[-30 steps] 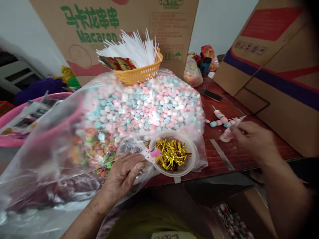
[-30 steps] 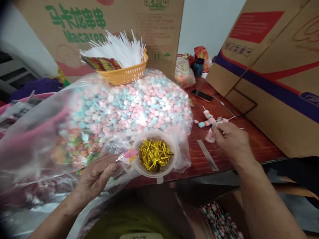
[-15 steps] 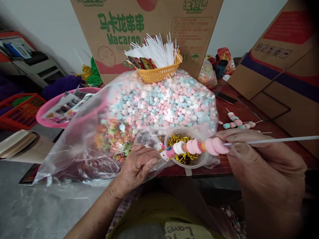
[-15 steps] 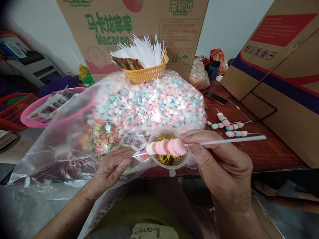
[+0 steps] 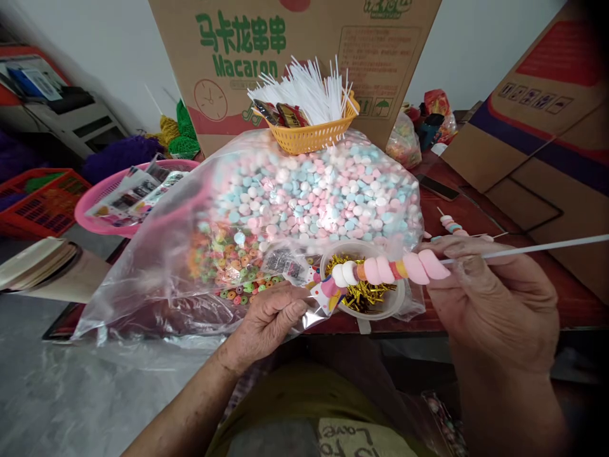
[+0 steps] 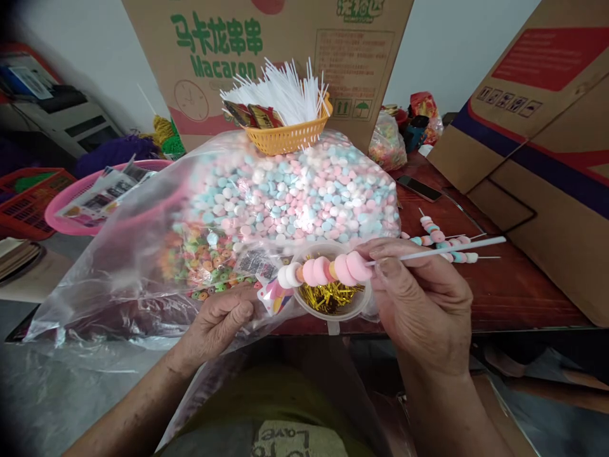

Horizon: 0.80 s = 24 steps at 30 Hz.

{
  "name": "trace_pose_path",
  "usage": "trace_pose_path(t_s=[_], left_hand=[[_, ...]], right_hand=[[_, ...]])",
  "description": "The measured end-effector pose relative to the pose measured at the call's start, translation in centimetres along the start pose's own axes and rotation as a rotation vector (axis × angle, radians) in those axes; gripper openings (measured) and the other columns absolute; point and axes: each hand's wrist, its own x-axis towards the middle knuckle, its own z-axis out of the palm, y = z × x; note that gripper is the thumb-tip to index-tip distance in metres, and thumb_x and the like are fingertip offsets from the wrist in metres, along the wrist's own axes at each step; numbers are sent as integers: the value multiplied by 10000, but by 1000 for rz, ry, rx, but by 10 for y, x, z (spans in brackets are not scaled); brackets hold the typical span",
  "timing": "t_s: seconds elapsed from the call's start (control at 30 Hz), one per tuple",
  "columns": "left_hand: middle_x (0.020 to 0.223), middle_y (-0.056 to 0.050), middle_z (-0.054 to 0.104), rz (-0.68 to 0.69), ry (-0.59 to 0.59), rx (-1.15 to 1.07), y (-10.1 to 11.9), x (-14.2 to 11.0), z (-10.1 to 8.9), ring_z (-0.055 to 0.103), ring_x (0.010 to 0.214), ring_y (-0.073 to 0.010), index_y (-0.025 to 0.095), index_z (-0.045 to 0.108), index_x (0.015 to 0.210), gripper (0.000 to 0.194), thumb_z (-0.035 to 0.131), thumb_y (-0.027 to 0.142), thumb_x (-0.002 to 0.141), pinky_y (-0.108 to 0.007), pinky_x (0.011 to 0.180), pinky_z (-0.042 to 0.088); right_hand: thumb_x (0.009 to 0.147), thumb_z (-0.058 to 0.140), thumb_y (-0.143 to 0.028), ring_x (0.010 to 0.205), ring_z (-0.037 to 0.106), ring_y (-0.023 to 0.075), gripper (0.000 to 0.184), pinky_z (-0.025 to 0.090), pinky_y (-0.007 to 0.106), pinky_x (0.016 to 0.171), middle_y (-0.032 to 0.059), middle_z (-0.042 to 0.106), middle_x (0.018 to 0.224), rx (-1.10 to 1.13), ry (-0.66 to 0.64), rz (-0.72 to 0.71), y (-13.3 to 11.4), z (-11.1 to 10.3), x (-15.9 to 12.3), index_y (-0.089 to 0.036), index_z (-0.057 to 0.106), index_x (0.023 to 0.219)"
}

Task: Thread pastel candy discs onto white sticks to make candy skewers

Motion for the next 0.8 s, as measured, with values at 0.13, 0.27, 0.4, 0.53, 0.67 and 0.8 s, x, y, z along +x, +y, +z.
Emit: trace_pose_path(t_s=[0.13, 0.27, 0.4, 0.53, 0.67, 0.8], left_hand=[[703, -47, 635, -36, 9, -7, -3, -1, -2, 544, 675, -125, 158, 610, 688, 300, 427, 265, 899, -249, 647, 431], [707, -49, 636, -31, -11, -8, -5, 0, -2, 526, 659, -124, 159, 619, 703, 297, 428, 274, 898, -250, 635, 430], [699, -48, 632, -89, 34, 11, -5, 0, 3, 532, 640, -122, 157, 638, 745, 287, 431, 287, 896, -244, 609, 433], [679, -25, 635, -95, 96, 129, -6, 1, 4, 545, 630, -115, 170, 655, 908, 211, 454, 233, 887, -250, 647, 439], [854, -38, 699, 73, 44, 269, -5, 2, 4, 589, 722, -131, 196, 638, 989, 198, 484, 172, 866, -283, 733, 429], [783, -25, 693, 108, 17, 248, -6, 1, 6, 573, 663, -126, 198, 626, 989, 195, 480, 168, 864, -266, 662, 432]], right_hand=[[744, 600, -112, 780, 617, 194, 142, 497, 433, 799, 40, 652, 771, -43, 60, -14, 1, -6, -1, -186, 712, 792], [724, 616, -119, 778, 618, 207, 125, 475, 458, 824, 42, 639, 746, -64, 131, -73, 1, -7, -2, -180, 716, 766], [712, 595, -76, 758, 618, 234, 176, 473, 486, 772, 53, 652, 764, -141, 102, -92, -2, -3, -11, -188, 717, 772], [718, 590, -69, 756, 623, 233, 193, 492, 460, 731, 53, 658, 768, -145, 29, -84, -3, -5, -19, -190, 720, 793], [746, 621, -125, 762, 624, 155, 131, 527, 327, 704, 21, 663, 758, 3, 50, 183, 7, -6, -17, -219, 712, 753], [712, 682, -167, 704, 630, 100, 62, 544, 232, 669, -8, 673, 715, 108, 209, 407, 18, -1, -16, -217, 701, 681]])
